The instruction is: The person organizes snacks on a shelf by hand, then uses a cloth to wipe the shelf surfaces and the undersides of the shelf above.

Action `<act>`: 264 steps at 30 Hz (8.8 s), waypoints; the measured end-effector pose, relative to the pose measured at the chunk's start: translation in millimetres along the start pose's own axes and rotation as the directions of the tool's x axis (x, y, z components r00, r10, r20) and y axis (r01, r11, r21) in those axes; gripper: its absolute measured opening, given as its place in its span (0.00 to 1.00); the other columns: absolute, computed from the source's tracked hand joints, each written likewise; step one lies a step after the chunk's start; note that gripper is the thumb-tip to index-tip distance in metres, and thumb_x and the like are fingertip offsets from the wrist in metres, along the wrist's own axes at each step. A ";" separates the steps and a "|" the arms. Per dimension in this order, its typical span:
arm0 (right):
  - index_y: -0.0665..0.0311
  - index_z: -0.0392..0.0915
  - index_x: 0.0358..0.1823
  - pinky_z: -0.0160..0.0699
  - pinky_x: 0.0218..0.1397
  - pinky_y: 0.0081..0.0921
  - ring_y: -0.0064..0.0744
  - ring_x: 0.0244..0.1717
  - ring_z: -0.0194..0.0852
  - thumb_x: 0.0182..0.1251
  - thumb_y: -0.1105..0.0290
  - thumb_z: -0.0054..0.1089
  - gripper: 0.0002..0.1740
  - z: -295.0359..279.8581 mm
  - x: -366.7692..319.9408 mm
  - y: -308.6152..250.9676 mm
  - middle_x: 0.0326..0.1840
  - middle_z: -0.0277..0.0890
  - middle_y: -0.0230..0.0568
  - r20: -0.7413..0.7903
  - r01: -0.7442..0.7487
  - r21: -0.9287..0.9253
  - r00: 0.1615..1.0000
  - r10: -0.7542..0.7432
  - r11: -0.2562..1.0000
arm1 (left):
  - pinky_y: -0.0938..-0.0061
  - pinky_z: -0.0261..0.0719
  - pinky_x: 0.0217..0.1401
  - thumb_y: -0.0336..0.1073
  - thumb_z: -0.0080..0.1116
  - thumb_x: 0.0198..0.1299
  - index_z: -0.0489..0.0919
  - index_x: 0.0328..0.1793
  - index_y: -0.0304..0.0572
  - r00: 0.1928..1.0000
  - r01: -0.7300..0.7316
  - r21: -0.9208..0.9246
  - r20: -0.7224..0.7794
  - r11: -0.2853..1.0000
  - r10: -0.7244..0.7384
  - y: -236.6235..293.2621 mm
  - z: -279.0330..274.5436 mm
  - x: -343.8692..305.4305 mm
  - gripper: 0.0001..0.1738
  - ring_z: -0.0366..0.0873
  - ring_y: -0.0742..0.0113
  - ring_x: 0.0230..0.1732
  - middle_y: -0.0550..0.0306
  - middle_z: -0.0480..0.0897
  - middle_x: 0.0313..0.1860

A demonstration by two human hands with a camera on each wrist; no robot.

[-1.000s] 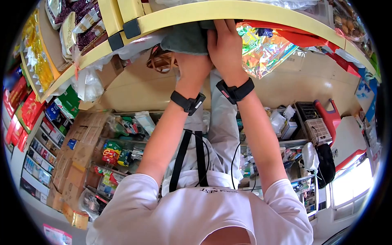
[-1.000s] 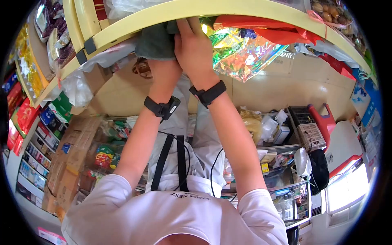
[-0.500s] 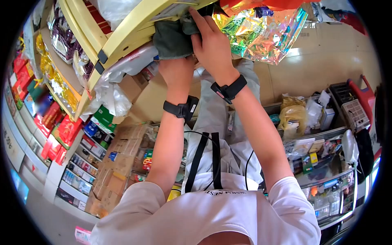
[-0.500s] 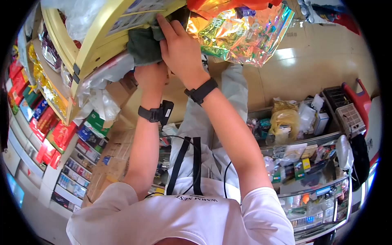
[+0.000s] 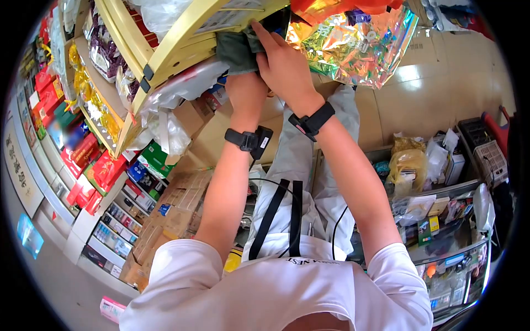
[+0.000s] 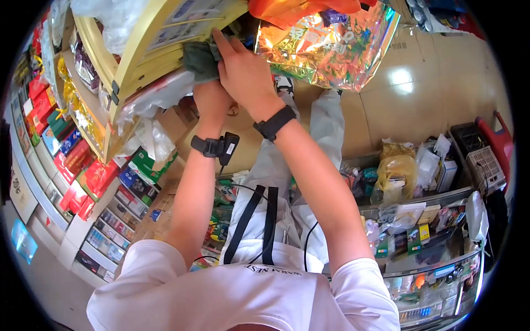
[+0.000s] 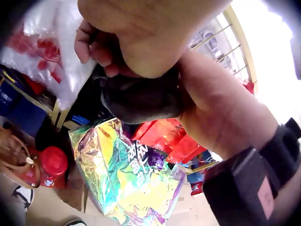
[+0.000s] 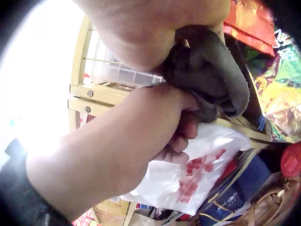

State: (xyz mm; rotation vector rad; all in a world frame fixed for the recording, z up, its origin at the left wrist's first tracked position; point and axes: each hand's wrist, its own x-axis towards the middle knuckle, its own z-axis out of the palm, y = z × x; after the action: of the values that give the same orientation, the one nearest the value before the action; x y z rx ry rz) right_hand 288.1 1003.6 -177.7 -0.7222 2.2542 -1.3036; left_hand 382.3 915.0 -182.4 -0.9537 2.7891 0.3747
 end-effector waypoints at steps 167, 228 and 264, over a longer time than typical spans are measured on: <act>0.71 0.75 0.48 0.72 0.29 0.27 0.22 0.25 0.71 0.75 0.73 0.61 0.09 25.4 41.7 -5.0 0.32 0.78 0.35 -0.077 -0.270 0.684 0.897 0.435 0.678 | 0.49 0.81 0.34 0.32 0.62 0.66 0.69 0.53 0.38 0.997 0.064 -0.467 0.069 0.882 -0.036 -10.6 11.7 -5.7 0.15 0.85 0.39 0.33 0.46 0.85 0.34; 0.68 0.77 0.66 0.83 0.53 0.30 0.40 0.50 0.86 0.64 0.74 0.67 0.27 -10.8 -6.4 -0.4 0.55 0.83 0.46 -0.172 0.047 0.424 0.985 0.030 0.904 | 0.50 0.80 0.54 0.28 0.58 0.64 0.67 0.76 0.34 0.975 -0.119 -0.286 -0.212 0.951 0.058 -9.2 -9.3 3.8 0.32 0.78 0.28 0.55 0.30 0.81 0.57; 0.53 0.80 0.68 0.87 0.43 0.44 0.53 0.41 0.84 0.52 0.80 0.62 0.37 -10.3 20.6 -0.9 0.48 0.85 0.45 -0.096 0.017 -0.143 0.995 -0.031 0.990 | 0.50 0.82 0.34 0.29 0.61 0.64 0.71 0.65 0.38 0.989 -0.007 -0.238 -0.147 0.971 -0.029 -25.2 -16.2 12.7 0.24 0.85 0.37 0.33 0.43 0.87 0.34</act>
State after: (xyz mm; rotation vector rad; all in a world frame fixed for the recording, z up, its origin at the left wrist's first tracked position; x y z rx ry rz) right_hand 266.3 997.0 -174.4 -0.7518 2.4438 -1.2237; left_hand 386.7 883.7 -174.5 -1.0889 2.9197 0.6765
